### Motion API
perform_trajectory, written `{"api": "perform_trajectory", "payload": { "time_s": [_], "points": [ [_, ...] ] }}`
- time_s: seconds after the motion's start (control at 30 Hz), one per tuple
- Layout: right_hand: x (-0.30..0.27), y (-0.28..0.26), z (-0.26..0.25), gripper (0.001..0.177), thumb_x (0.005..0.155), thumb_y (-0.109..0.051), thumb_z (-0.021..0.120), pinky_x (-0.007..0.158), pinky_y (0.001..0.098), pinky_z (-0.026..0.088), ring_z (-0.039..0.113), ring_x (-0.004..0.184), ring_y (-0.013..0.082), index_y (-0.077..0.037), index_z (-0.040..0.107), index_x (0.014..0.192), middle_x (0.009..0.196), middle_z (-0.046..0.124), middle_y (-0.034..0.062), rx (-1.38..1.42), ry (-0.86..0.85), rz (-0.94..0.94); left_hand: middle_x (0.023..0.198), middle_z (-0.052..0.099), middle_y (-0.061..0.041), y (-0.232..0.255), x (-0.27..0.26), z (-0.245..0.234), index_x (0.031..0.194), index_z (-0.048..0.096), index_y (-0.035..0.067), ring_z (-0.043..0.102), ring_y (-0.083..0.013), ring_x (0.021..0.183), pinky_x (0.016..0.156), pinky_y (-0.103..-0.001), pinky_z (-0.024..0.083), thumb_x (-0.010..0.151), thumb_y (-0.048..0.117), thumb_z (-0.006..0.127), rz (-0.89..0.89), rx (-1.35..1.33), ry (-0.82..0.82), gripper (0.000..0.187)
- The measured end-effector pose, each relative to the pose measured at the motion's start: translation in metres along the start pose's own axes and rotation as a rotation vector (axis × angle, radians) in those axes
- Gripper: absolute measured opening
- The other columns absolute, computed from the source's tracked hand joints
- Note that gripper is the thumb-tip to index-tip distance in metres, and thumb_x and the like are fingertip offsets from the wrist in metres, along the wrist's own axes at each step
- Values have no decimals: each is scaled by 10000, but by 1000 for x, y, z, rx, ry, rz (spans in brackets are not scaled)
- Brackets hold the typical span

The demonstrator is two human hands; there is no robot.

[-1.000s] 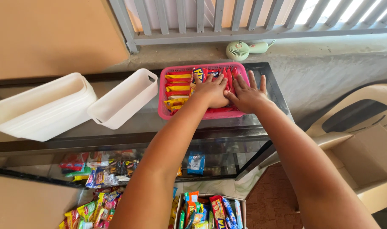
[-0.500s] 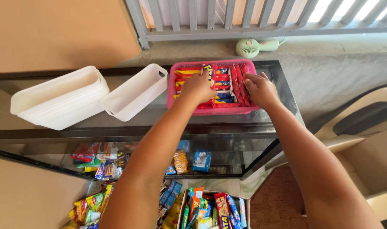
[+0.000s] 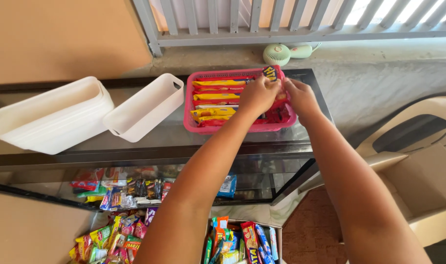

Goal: The person is sorting and organizing various snack packages into boxes and onto a shelf.

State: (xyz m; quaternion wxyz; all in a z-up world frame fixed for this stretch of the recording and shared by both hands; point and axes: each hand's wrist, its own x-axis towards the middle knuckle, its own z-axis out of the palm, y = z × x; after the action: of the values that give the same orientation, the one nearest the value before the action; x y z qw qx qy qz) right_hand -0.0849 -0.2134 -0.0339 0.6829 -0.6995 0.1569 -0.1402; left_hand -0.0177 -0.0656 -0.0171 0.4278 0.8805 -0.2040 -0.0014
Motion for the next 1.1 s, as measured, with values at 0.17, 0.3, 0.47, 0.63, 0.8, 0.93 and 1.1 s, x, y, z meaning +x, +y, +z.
{"api": "perform_trajectory", "payload": {
  "time_s": [0.17,0.3,0.47,0.63,0.8,0.93,1.1],
  "points": [
    [2,18,-3,442,890,-166,679,879,323,534,657,1024,185,-28,670,1310,1224,592,73,-266,99,-56,1052,753,-161,-24,11,24,1126,734,114,709,-369,1011,865,-491,546,921,412,607,27,-3,-83,383],
    [8,33,-10,366,919,-167,692,940,323,504,630,1107,220,-33,716,1259,1265,610,91,-437,93,-215,1041,762,-134,-20,2,8,1153,711,115,724,-333,982,840,-461,559,891,326,653,133,89,-89,341],
    [9,30,-19,282,959,-159,702,971,341,492,646,1114,229,-11,767,1189,1229,671,110,-600,93,-283,981,779,-91,-20,-1,7,1077,742,112,746,-279,921,794,-400,577,861,307,709,177,-85,-96,293],
    [-3,19,-19,362,945,-134,644,824,265,571,700,919,117,3,706,1274,1094,754,106,-69,0,80,843,775,-47,-18,-13,-7,1074,758,151,757,-211,791,718,-361,576,832,341,730,184,-74,-218,309],
    [-11,18,-12,371,923,-120,683,816,259,572,710,905,120,35,699,1260,1053,758,93,-66,44,23,871,774,-59,-5,-20,-11,1098,762,163,751,-241,825,710,-386,567,860,409,728,117,-19,-178,344],
    [-18,-8,-10,430,901,-88,693,724,276,541,657,826,143,-42,690,1329,933,685,66,-101,68,22,902,781,-55,-2,-15,-2,1110,735,162,761,-244,847,707,-392,576,835,465,744,109,-52,-95,409],
    [-19,-21,-11,477,845,-28,712,747,264,580,687,863,122,-53,662,1319,983,682,31,-145,27,-40,1063,749,-58,3,-19,-16,1189,739,266,685,-299,1048,852,-435,545,874,394,691,161,128,-125,344]
  ]
}}
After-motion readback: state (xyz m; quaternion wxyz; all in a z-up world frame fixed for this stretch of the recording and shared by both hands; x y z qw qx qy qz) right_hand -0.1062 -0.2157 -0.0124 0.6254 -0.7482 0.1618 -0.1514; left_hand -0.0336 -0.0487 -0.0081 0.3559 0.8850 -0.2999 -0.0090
